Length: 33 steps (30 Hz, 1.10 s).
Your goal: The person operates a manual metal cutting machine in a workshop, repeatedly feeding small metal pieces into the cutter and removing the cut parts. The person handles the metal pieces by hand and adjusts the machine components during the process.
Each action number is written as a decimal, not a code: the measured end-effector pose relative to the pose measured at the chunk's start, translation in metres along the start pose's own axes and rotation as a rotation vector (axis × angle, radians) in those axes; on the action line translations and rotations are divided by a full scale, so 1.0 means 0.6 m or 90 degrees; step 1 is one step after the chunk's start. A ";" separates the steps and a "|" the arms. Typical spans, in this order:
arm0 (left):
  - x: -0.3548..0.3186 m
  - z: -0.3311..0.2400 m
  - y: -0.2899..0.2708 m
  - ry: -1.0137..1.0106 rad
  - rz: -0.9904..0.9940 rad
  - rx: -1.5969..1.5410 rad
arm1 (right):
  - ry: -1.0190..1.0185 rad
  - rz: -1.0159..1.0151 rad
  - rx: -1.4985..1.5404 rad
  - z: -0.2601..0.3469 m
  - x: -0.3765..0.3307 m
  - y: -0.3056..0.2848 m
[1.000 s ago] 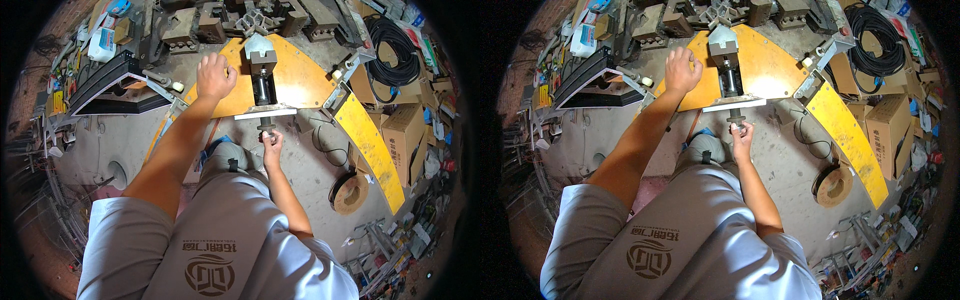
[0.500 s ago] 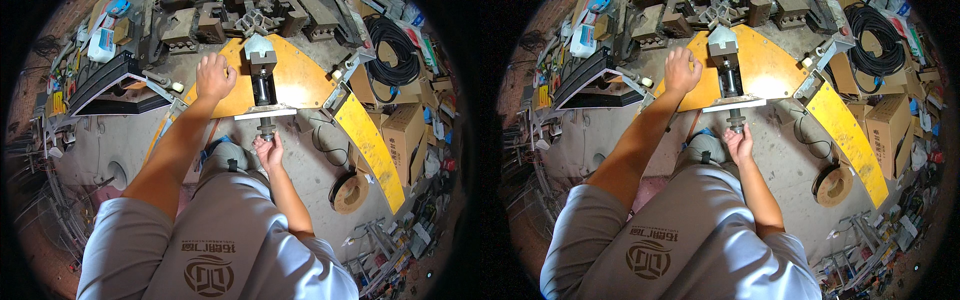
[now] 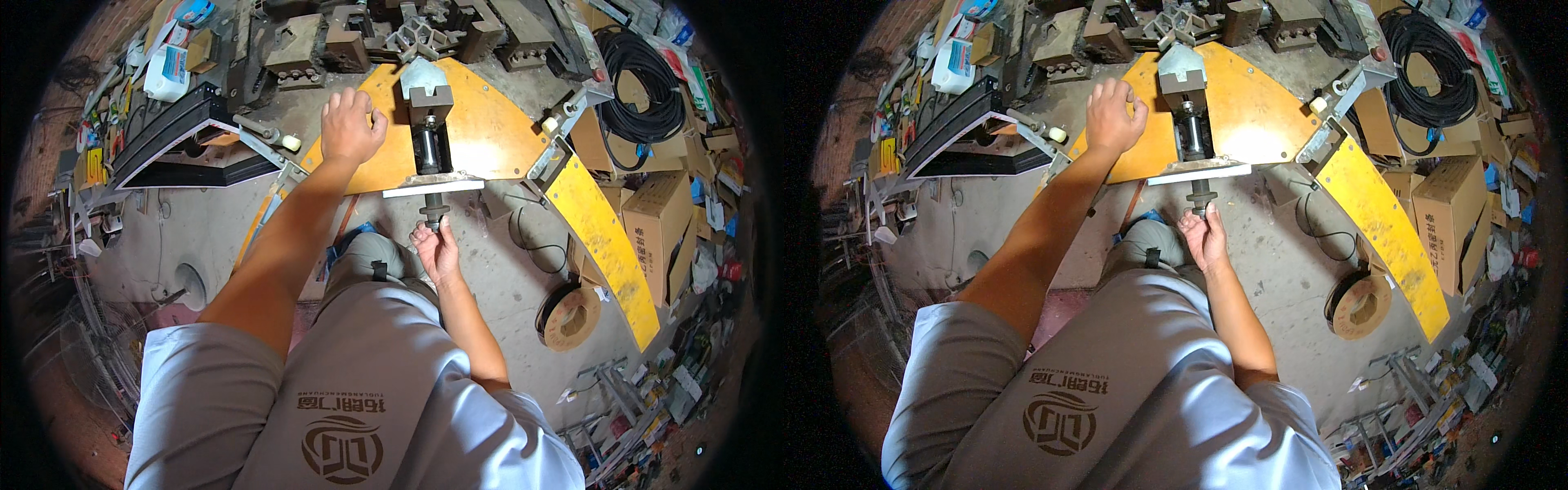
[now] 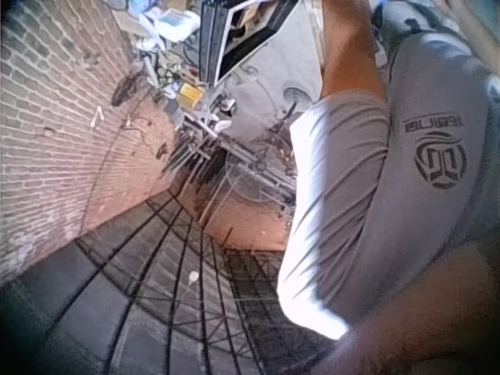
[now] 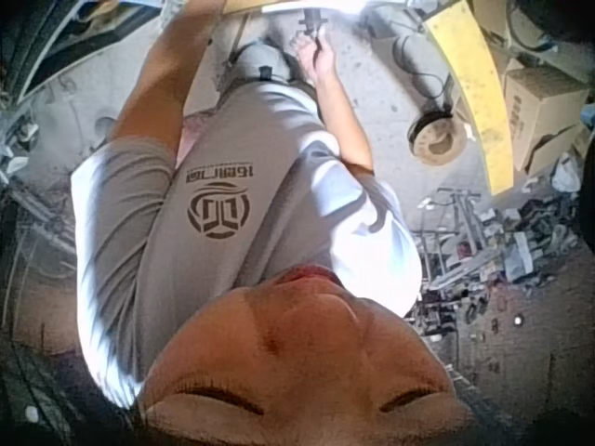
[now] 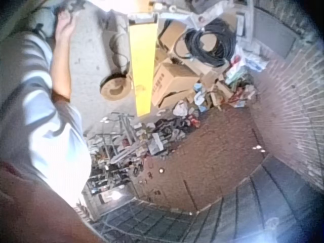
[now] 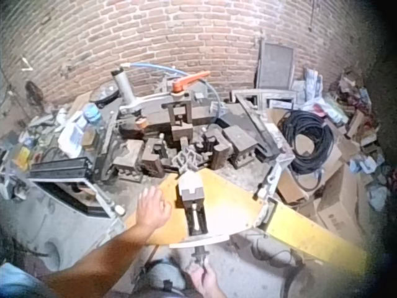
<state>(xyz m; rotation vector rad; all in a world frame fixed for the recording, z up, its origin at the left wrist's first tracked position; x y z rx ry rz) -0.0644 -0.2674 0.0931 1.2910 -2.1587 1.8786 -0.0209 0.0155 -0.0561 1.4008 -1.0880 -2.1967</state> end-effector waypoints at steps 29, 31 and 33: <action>0.001 0.002 -0.002 0.002 -0.011 -0.019 | -0.320 -0.211 -0.950 0.073 0.012 0.018; 0.000 0.003 -0.002 0.001 -0.009 -0.016 | -0.070 -0.096 -0.612 0.051 0.029 0.008; 0.001 0.002 -0.002 0.010 -0.013 -0.010 | 0.135 0.000 -0.331 0.038 0.033 0.012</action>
Point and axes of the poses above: each hand's wrist, its own x-axis towards the middle knuckle, its own y-axis out of the palm, z = x × y, the point moved 7 cm from there along x, towards the middle knuckle, and after that the axes turned 10 degrees about -z, right-handed, at the moved point
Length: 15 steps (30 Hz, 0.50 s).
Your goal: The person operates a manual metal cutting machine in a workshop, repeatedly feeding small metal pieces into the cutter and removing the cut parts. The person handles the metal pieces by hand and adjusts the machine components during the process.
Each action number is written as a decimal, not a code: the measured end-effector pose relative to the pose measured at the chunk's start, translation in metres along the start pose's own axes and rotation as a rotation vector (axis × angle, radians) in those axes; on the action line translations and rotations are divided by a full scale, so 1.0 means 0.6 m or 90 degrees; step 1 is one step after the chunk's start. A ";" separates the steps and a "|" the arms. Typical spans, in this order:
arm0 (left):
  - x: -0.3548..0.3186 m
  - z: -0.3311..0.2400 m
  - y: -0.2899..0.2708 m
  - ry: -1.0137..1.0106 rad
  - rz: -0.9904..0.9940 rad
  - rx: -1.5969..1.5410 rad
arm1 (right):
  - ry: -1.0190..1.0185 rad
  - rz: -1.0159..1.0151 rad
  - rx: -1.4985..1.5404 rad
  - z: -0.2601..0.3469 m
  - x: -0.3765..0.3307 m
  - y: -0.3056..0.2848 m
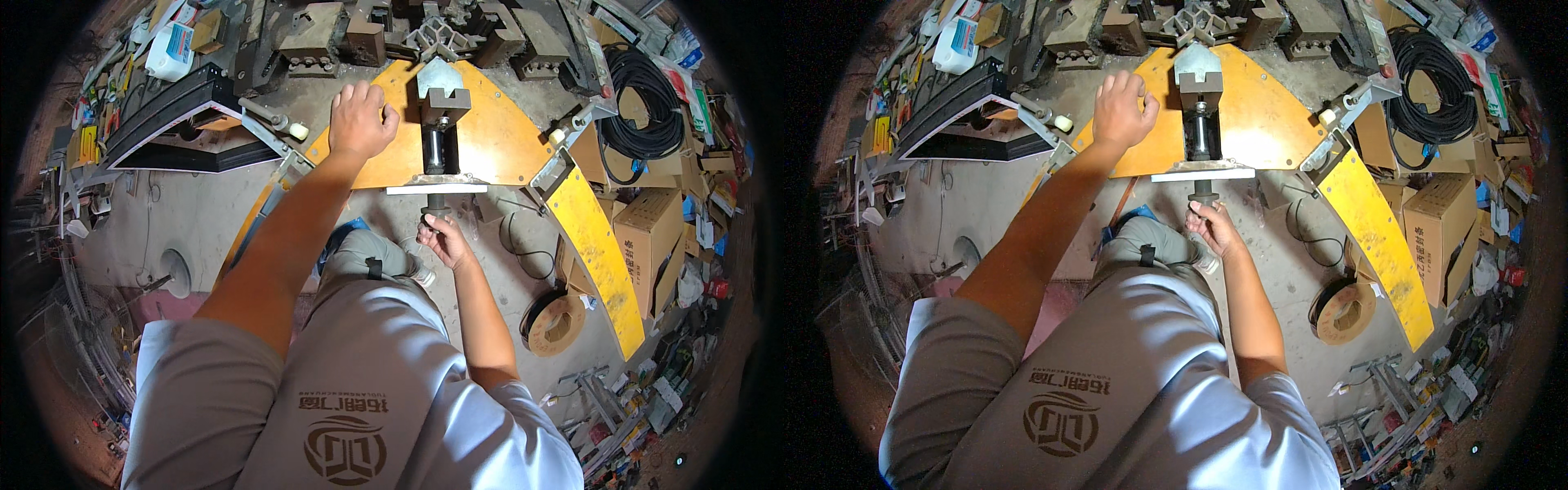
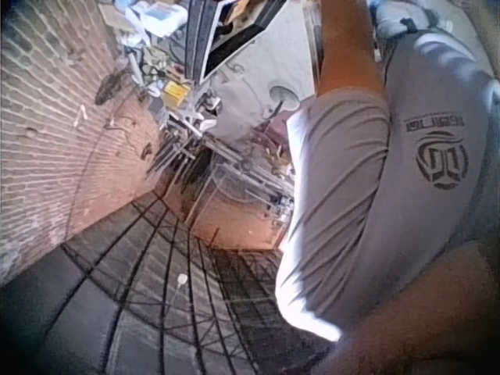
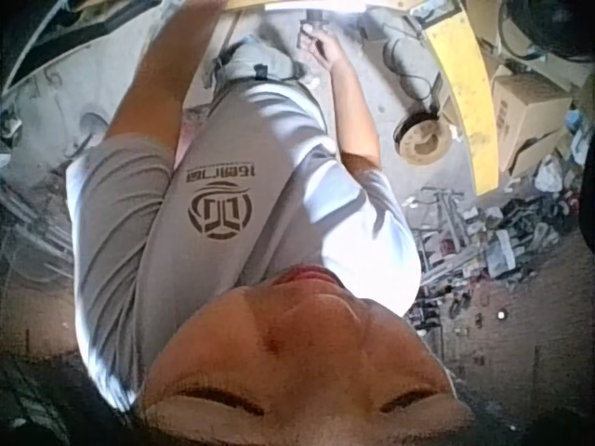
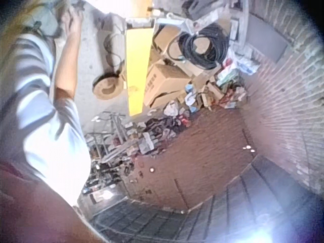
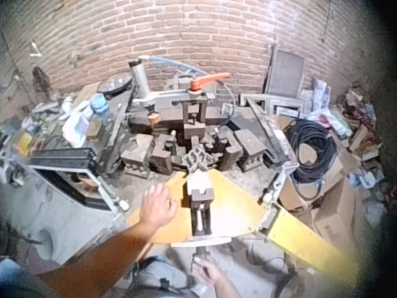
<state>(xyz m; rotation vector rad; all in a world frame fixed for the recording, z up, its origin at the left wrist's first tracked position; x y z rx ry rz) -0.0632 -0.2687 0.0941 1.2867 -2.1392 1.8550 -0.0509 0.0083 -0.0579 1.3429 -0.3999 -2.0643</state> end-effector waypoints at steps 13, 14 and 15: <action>0.001 -0.001 -0.003 -0.015 0.011 -0.016 | -0.213 -0.263 -0.460 0.024 -0.013 -0.007; 0.001 -0.001 -0.003 -0.012 0.008 -0.016 | -0.164 -0.193 -0.322 0.017 -0.007 -0.005; 0.001 -0.001 -0.003 -0.010 0.006 -0.015 | -0.094 -0.125 -0.184 0.007 -0.003 -0.004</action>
Point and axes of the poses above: each hand's wrist, its own x-axis towards the middle knuckle, its own y-axis out of the palm, z = x × y, the point moved 7 cm from there along x, towards the middle knuckle, and after that the axes turned 10 degrees about -z, right-handed, at the moved point
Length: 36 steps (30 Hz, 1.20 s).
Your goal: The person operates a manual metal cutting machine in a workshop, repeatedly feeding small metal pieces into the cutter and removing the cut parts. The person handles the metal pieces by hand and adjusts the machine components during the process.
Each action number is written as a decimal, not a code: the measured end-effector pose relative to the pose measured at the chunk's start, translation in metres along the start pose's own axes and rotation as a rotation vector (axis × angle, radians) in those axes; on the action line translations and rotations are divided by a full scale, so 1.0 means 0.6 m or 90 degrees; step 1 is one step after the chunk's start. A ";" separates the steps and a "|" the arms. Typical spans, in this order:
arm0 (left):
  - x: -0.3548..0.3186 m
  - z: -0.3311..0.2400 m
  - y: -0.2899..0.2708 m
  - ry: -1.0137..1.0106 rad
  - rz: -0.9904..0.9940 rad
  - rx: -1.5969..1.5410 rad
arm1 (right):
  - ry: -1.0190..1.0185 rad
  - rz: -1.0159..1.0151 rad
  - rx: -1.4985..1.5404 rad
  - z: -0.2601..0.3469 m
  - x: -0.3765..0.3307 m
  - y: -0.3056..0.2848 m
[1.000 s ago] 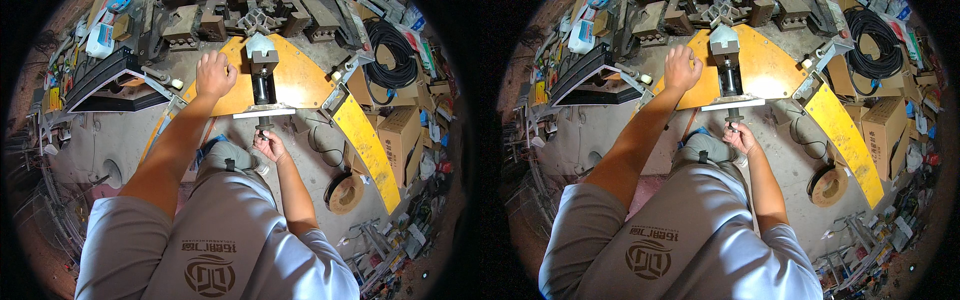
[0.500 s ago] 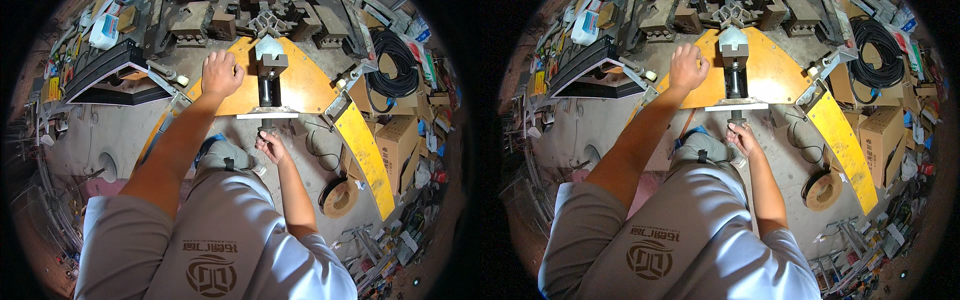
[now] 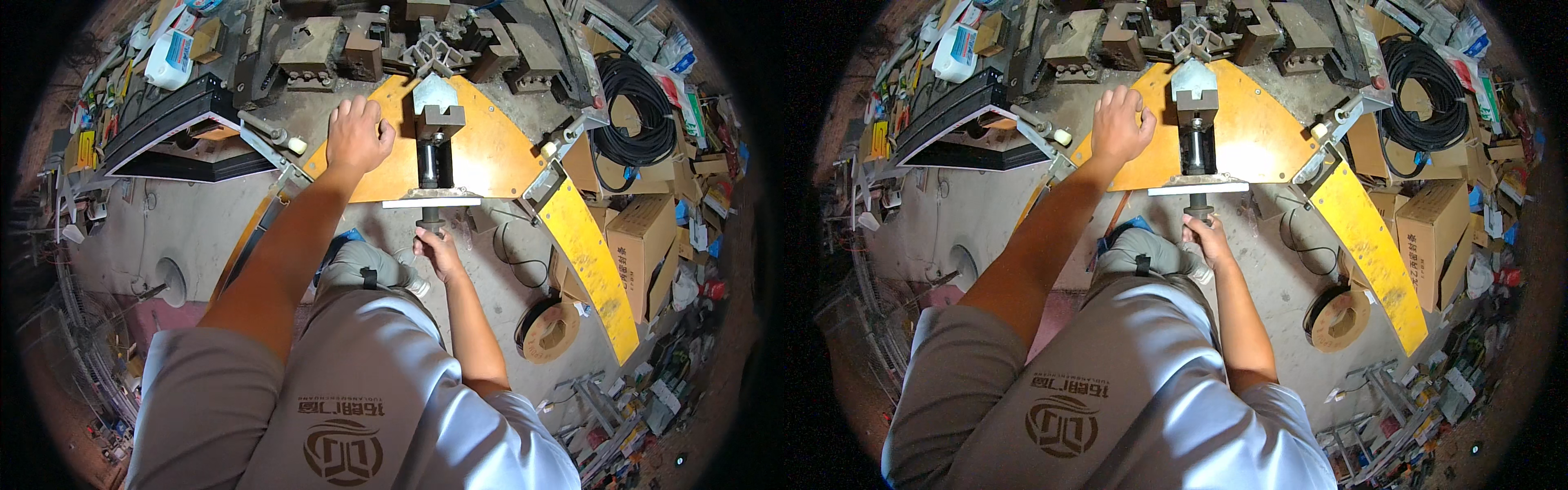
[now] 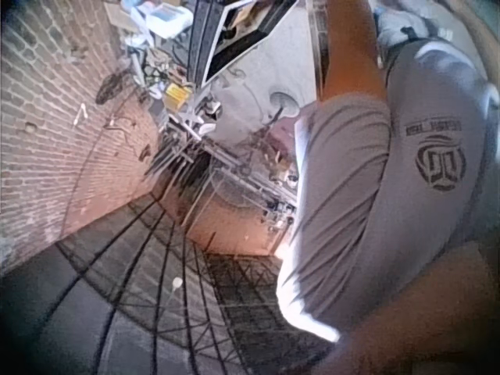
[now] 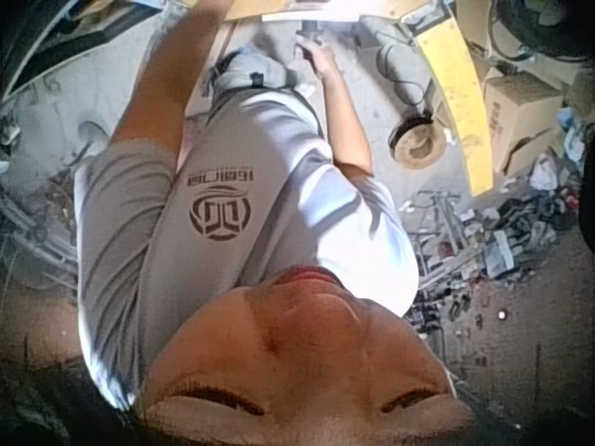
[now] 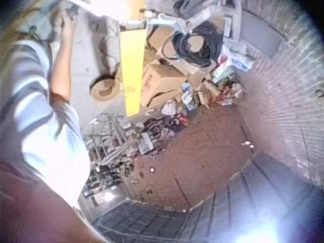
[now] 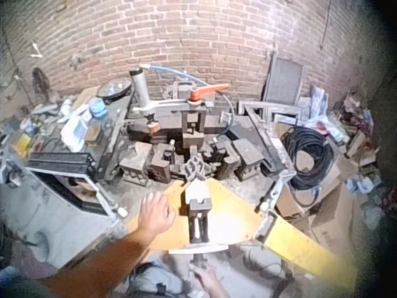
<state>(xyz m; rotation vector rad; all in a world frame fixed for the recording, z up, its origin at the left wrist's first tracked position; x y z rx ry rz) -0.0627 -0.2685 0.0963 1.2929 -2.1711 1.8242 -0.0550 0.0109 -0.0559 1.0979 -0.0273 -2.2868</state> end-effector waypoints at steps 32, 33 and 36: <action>0.002 -0.001 0.001 -0.003 0.020 0.017 | 0.079 0.140 0.263 -0.032 0.003 0.017; 0.002 -0.002 0.000 -0.003 0.014 0.010 | 0.061 0.082 0.212 -0.033 0.008 0.008; 0.002 -0.002 -0.003 -0.006 0.008 0.006 | -0.167 -0.135 -0.174 -0.013 -0.001 -0.021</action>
Point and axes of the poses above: each hand's wrist, its own x-axis towards the middle knuckle, its own y-axis out of the palm, z = x × y, the point moved 7 cm from there along x, towards the middle knuckle, and after that the axes turned 10 degrees about -z, right-handed, at the moved point
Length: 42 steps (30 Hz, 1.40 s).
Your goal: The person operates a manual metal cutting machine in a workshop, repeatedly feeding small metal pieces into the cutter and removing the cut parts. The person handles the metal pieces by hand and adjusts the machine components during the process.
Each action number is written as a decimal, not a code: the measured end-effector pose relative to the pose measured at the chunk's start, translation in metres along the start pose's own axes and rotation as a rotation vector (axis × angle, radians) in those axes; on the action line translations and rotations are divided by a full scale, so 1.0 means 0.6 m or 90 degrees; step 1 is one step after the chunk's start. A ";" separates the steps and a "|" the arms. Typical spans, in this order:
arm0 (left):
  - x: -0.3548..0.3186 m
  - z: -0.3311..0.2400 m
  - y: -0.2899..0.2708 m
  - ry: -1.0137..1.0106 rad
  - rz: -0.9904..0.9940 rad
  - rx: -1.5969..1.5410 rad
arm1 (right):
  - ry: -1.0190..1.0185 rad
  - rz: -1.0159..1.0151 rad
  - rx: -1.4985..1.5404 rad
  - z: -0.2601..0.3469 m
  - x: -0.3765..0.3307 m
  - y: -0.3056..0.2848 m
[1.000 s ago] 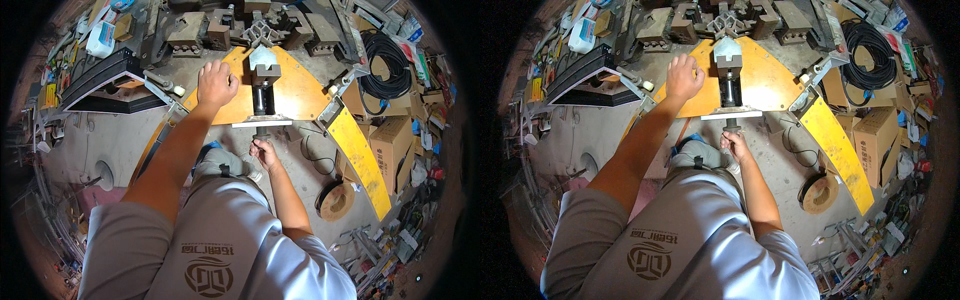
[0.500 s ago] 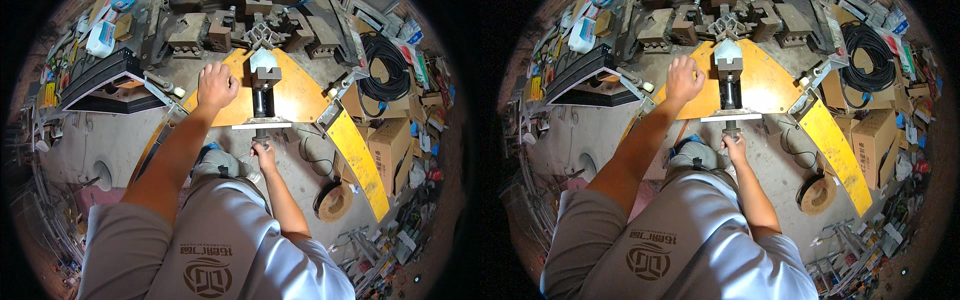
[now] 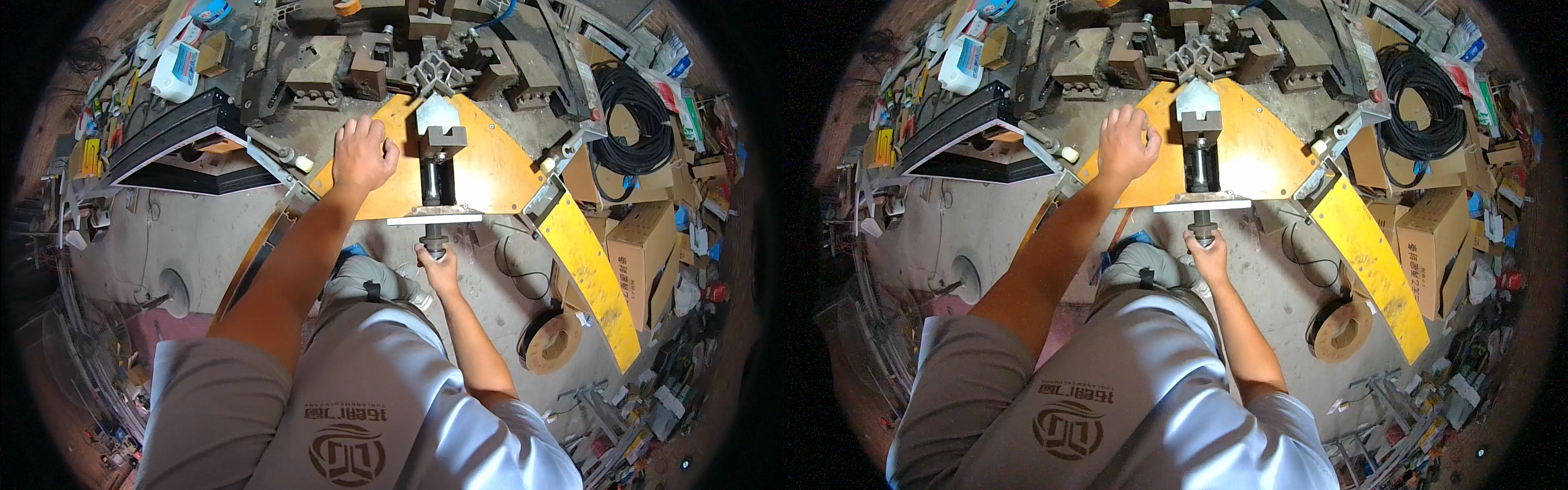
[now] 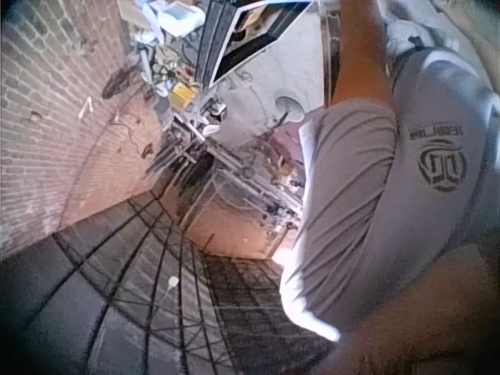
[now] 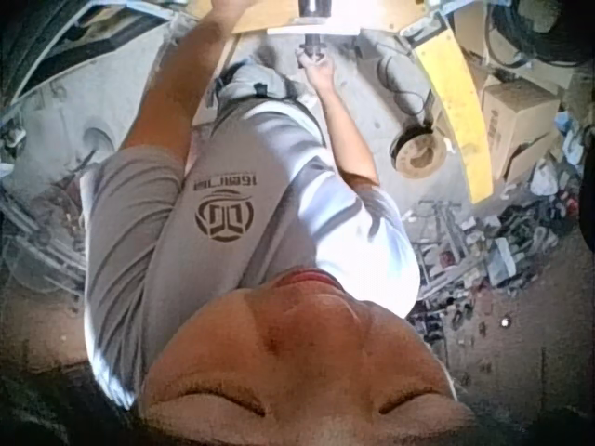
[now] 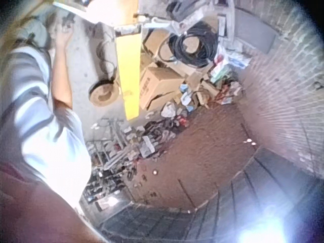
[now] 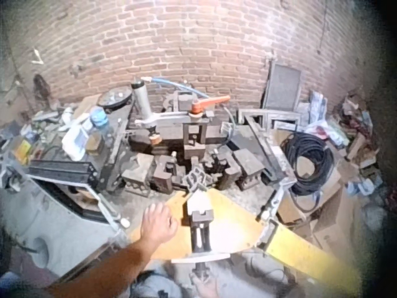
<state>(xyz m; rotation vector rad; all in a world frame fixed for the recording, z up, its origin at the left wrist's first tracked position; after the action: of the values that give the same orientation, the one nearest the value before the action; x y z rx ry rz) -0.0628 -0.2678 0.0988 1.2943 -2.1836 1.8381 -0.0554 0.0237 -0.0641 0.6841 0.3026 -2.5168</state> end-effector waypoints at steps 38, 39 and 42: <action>0.004 0.003 0.001 0.004 0.053 -0.008 | 0.184 0.036 0.248 -0.018 -0.005 0.016; 0.004 0.005 0.002 0.005 0.049 -0.022 | 0.119 -0.024 0.122 -0.014 -0.004 0.010; 0.001 0.012 0.001 -0.006 0.047 -0.070 | -0.080 -0.167 -0.099 0.019 -0.012 0.000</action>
<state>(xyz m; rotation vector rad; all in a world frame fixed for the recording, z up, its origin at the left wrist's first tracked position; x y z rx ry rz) -0.0601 -0.2740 0.0965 1.2200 -2.3306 1.7115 -0.0548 0.0227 -0.0507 0.4480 0.5686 -2.7323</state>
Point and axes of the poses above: each hand's wrist, its own x-axis towards the middle knuckle, its own y-axis out of the palm, z = x × y, the point moved 7 cm from there along x, towards the middle knuckle, and after that the axes turned 10 degrees about -z, right-handed, at the moved point
